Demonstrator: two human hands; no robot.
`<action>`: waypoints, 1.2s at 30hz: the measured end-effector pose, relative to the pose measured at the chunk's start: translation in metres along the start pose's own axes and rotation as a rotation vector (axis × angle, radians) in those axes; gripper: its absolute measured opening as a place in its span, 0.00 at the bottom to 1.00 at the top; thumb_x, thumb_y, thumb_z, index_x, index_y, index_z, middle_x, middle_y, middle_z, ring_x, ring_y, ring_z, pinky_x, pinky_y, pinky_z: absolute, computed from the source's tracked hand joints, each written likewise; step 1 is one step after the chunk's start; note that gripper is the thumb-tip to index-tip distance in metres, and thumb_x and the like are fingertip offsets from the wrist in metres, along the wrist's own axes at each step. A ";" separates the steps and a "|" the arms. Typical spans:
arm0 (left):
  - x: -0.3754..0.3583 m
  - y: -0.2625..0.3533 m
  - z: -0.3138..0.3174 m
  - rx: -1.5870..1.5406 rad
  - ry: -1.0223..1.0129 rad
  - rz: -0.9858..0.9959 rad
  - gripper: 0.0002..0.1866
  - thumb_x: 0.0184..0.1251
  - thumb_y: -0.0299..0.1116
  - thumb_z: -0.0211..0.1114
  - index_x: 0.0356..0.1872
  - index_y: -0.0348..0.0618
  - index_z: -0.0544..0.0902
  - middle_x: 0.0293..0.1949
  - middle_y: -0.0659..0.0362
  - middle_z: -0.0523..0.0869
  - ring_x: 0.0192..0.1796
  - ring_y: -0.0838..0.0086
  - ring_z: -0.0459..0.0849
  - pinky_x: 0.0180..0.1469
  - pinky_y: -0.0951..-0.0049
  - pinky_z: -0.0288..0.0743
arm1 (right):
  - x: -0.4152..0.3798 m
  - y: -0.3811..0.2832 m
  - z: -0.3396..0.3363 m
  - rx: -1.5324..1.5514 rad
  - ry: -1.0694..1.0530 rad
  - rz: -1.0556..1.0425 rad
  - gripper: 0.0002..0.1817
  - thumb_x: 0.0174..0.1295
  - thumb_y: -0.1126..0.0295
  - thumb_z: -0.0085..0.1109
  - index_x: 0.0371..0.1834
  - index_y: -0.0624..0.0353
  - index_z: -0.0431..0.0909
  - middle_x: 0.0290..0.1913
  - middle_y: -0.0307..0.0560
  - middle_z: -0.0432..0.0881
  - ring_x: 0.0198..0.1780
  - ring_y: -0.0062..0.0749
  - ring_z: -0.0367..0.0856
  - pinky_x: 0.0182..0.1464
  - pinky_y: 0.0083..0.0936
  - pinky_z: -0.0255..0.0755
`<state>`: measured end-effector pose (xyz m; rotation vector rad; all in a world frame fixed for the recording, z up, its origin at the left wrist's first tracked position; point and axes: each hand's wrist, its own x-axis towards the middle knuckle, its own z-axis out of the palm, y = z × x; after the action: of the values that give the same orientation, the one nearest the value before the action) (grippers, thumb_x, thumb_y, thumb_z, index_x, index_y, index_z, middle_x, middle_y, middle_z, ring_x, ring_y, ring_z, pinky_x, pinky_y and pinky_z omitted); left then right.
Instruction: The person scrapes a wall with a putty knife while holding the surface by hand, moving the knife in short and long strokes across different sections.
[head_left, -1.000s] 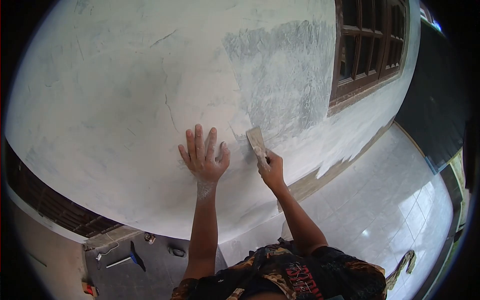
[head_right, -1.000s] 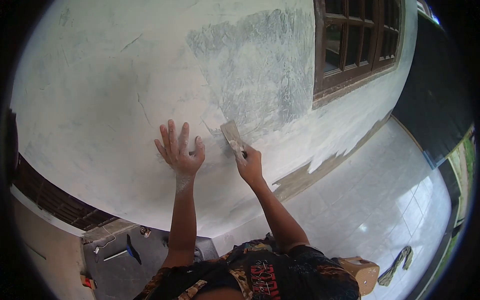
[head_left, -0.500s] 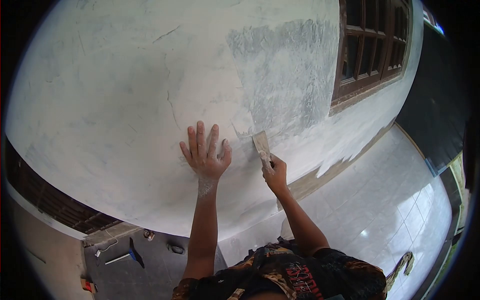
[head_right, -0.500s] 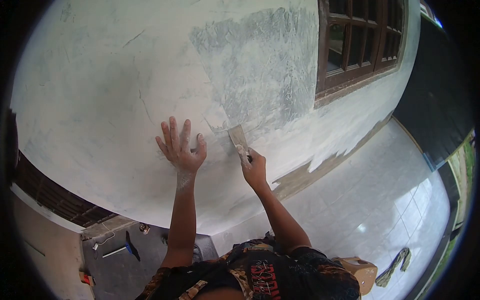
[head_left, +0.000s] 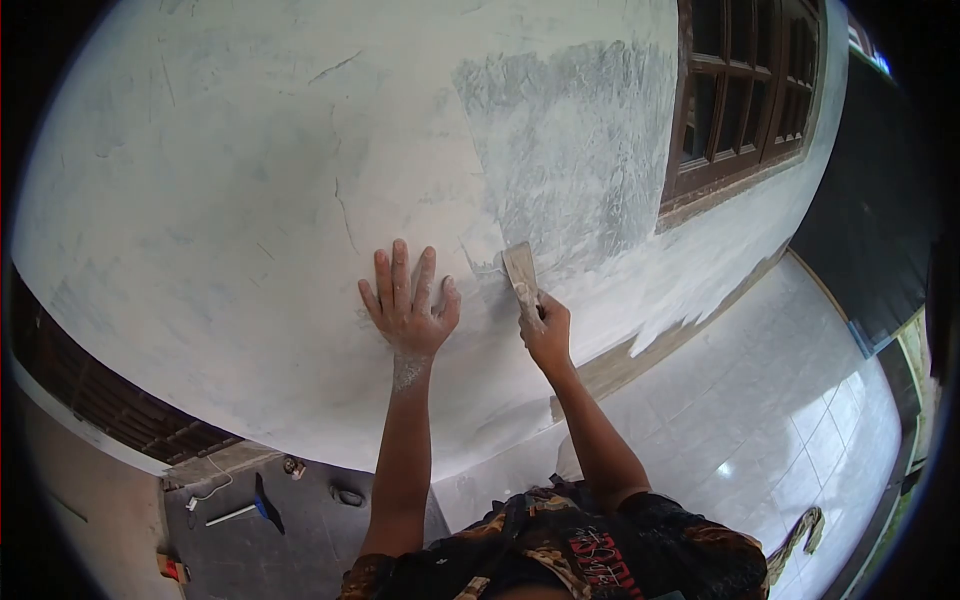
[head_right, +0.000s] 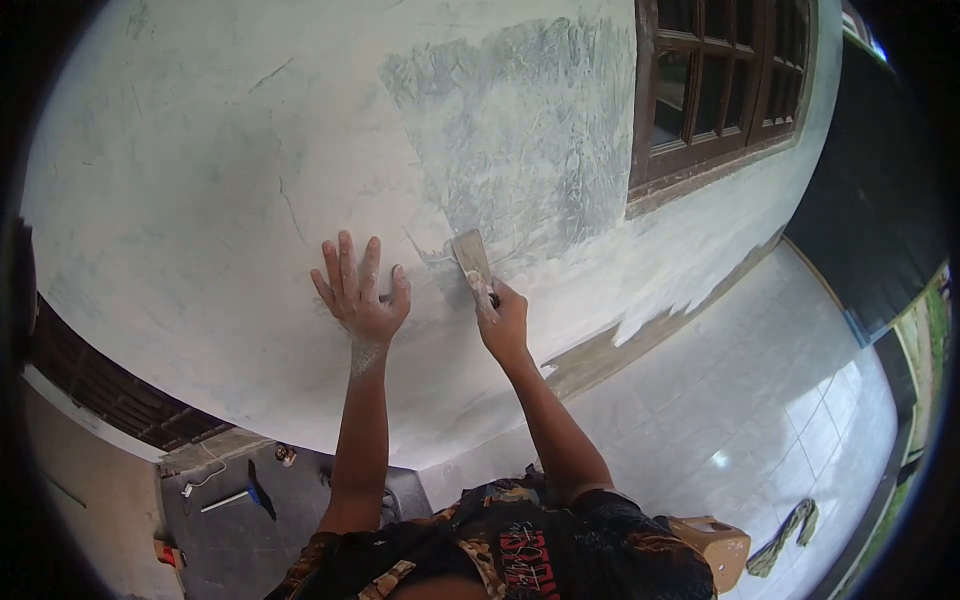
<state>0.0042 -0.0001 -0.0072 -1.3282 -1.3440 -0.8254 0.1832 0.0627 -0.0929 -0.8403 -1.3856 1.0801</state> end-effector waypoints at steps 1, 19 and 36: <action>-0.001 0.000 0.000 0.003 -0.002 -0.004 0.27 0.60 0.43 0.67 0.62 0.50 0.82 0.74 0.49 0.70 0.80 0.53 0.59 0.80 0.46 0.32 | 0.001 -0.001 0.000 0.030 0.000 -0.012 0.23 0.74 0.56 0.58 0.32 0.69 0.80 0.14 0.37 0.64 0.20 0.18 0.62 0.22 0.26 0.57; 0.008 -0.005 -0.013 0.007 -0.054 0.027 0.28 0.60 0.42 0.67 0.64 0.53 0.81 0.75 0.50 0.68 0.80 0.56 0.58 0.79 0.46 0.33 | -0.004 -0.006 -0.002 -0.017 -0.004 0.038 0.27 0.73 0.52 0.58 0.25 0.69 0.76 0.14 0.42 0.64 0.20 0.21 0.61 0.23 0.28 0.57; 0.127 -0.043 -0.055 0.092 -0.219 0.299 0.36 0.59 0.45 0.67 0.72 0.61 0.72 0.79 0.58 0.60 0.81 0.63 0.54 0.76 0.39 0.47 | -0.013 -0.022 -0.005 -0.163 -0.092 -0.021 0.29 0.74 0.49 0.55 0.33 0.72 0.80 0.15 0.55 0.71 0.18 0.35 0.64 0.25 0.37 0.62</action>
<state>-0.0093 -0.0259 0.1354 -1.5333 -1.2913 -0.4195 0.1922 0.0438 -0.0770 -0.9005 -1.5723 1.0106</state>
